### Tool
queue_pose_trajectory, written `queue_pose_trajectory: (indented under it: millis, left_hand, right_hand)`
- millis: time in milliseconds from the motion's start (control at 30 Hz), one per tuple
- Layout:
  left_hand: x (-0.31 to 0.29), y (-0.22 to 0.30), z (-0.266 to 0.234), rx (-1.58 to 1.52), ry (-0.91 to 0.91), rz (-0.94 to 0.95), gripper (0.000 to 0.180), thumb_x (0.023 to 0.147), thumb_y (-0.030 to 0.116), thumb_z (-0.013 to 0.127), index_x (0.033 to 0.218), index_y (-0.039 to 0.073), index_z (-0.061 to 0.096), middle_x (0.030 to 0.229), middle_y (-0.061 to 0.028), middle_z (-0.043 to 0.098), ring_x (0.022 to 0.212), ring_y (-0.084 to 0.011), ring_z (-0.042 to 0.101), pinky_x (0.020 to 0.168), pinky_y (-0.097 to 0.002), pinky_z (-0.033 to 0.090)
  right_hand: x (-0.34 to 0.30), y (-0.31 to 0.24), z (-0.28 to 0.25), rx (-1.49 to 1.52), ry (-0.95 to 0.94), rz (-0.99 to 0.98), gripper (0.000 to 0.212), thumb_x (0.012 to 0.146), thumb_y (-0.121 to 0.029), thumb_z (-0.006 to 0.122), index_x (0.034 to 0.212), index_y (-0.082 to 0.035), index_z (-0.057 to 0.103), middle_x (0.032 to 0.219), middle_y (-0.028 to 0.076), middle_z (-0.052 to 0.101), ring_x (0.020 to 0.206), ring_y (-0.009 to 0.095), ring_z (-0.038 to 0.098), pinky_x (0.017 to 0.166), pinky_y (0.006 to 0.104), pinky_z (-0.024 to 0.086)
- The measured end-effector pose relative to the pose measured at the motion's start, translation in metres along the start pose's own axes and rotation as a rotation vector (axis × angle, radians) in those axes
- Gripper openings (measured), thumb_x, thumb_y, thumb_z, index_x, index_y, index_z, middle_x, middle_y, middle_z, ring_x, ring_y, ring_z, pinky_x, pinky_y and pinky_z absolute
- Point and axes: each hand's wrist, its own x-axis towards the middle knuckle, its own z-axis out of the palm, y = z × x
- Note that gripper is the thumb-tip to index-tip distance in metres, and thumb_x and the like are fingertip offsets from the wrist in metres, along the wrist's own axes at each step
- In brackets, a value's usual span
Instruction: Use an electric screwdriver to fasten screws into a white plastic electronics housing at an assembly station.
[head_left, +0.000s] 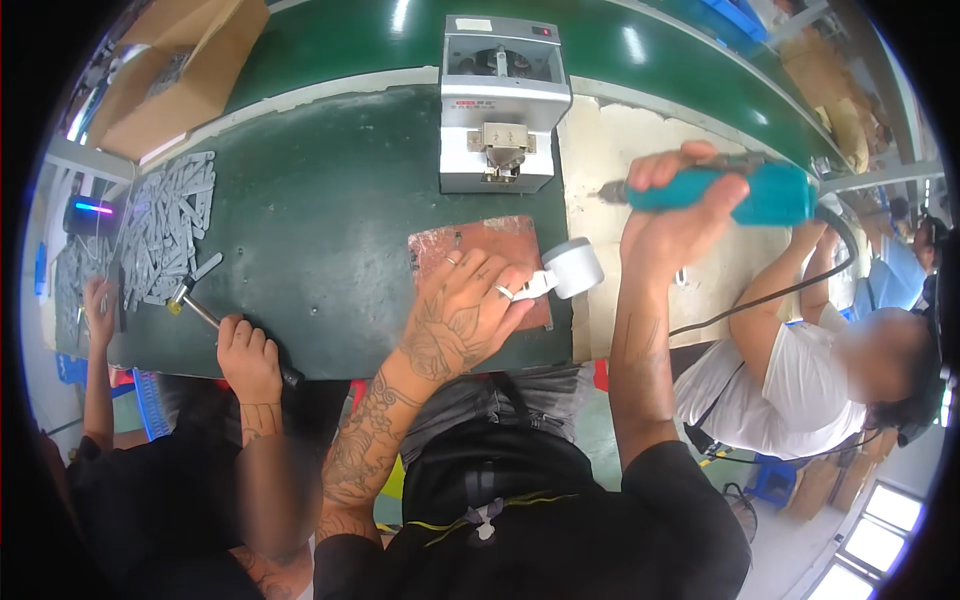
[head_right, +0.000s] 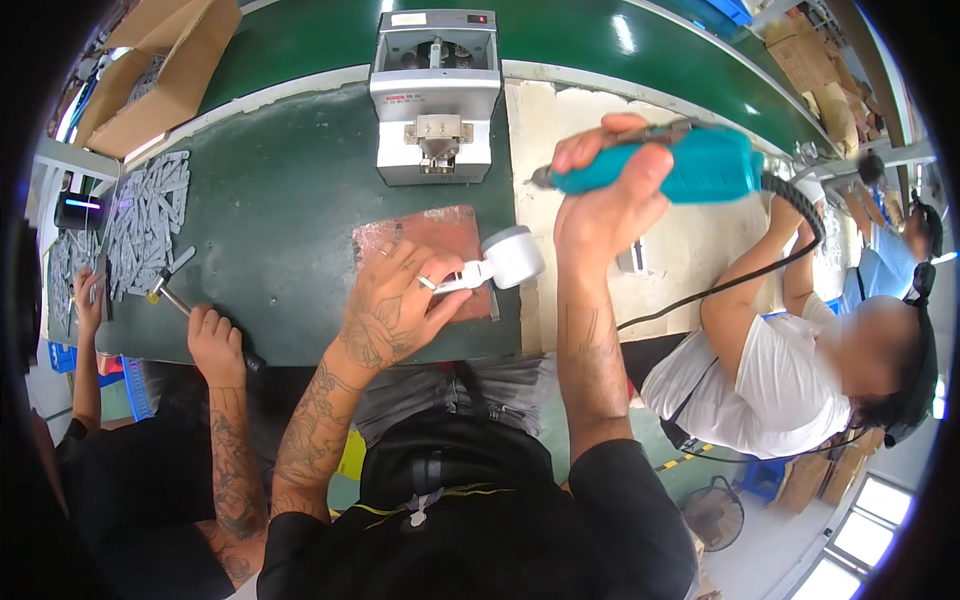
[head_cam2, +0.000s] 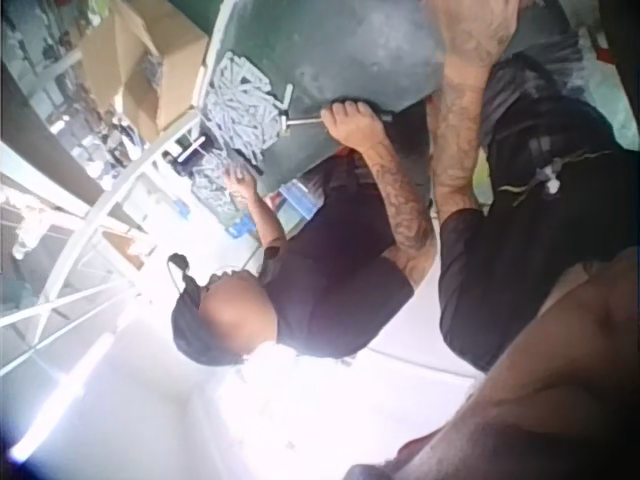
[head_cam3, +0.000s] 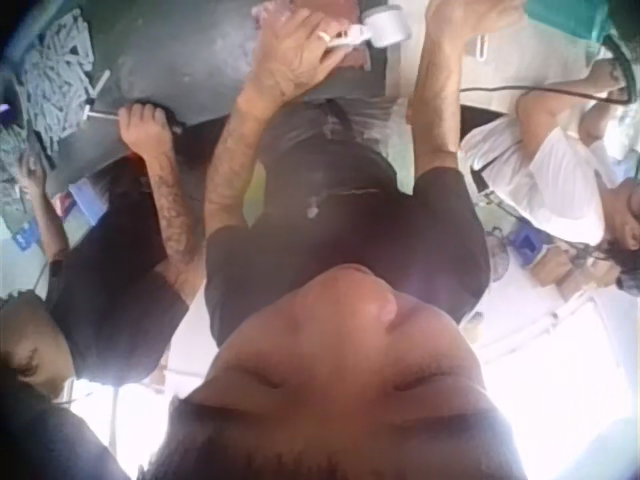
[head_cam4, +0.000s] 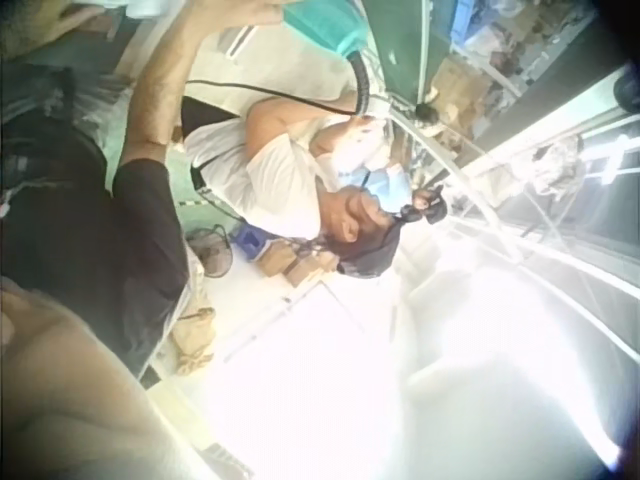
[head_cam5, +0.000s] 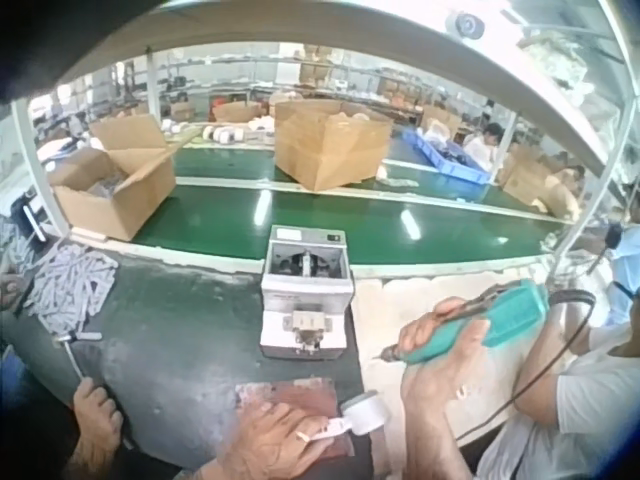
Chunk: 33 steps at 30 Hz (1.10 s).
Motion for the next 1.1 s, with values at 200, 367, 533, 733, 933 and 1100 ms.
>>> queue_pose_trajectory:
  millis: [200, 367, 533, 733, 933, 1100]
  left_hand:
    - [-0.004, 0.0, 0.008, -0.17, 0.075, -0.068, 0.029, 0.087, 0.019, 0.081, 0.109, 0.006, 0.066, 0.1, -0.0097, 0.068, 0.092, -0.0305, 0.065, 0.082, -0.0434, 0.053]
    - [-0.005, 0.0, 0.005, -0.138, 0.085, -0.083, 0.03, 0.086, 0.018, 0.082, 0.109, 0.007, 0.066, 0.098, -0.0092, 0.069, 0.088, -0.0305, 0.066, 0.078, -0.0419, 0.053]
    - [-0.01, 0.0, 0.01, -0.157, 0.145, -0.081, 0.03, 0.086, 0.017, 0.082, 0.111, 0.007, 0.068, 0.101, -0.0075, 0.071, 0.089, -0.0282, 0.066, 0.08, -0.0404, 0.053]
    - [-0.009, 0.003, 0.009, -0.087, 0.162, -0.042, 0.039, 0.081, 0.012, 0.087, 0.115, 0.007, 0.067, 0.107, -0.0085, 0.075, 0.091, -0.0267, 0.069, 0.08, -0.0388, 0.055]
    - [-0.026, -0.007, -0.015, -0.181, 0.319, -0.125, 0.04, 0.082, 0.009, 0.088, 0.113, 0.006, 0.064, 0.109, -0.0123, 0.075, 0.094, -0.0265, 0.07, 0.08, -0.0377, 0.055]
    - [-0.048, -0.039, -0.051, -0.153, 0.591, -0.563, 0.036, 0.087, 0.015, 0.085, 0.113, 0.003, 0.064, 0.111, -0.0158, 0.072, 0.098, -0.0302, 0.072, 0.086, -0.042, 0.057]
  right_hand:
    - [0.01, 0.045, -0.018, -0.283, -0.062, -0.079, 0.05, 0.104, -0.046, 0.068, 0.119, 0.001, 0.061, 0.086, 0.007, 0.068, 0.075, 0.012, 0.064, 0.069, 0.028, 0.05]
    - [-0.01, 0.053, -0.01, -0.369, -0.11, -0.169, 0.067, 0.103, -0.058, 0.063, 0.127, 0.005, 0.056, 0.08, 0.006, 0.068, 0.071, 0.014, 0.063, 0.063, 0.0266, 0.048]
    - [-0.011, 0.061, -0.022, -0.249, -0.045, -0.091, 0.068, 0.1, -0.055, 0.07, 0.129, 0.005, 0.059, 0.089, 0.008, 0.069, 0.074, 0.014, 0.063, 0.065, 0.0282, 0.048]
    - [-0.017, 0.048, -0.02, -0.284, -0.055, -0.054, 0.072, 0.099, -0.06, 0.069, 0.128, 0.005, 0.06, 0.082, 0.006, 0.066, 0.074, 0.013, 0.062, 0.064, 0.0246, 0.044]
    - [-0.017, 0.05, -0.018, -0.291, -0.055, -0.031, 0.081, 0.096, -0.067, 0.067, 0.128, 0.007, 0.059, 0.081, 0.006, 0.064, 0.074, 0.015, 0.062, 0.062, 0.0261, 0.047]
    - [-0.017, 0.05, -0.015, -0.293, -0.075, -0.028, 0.082, 0.096, -0.069, 0.065, 0.127, 0.007, 0.058, 0.08, 0.006, 0.063, 0.073, 0.015, 0.063, 0.062, 0.0261, 0.047]
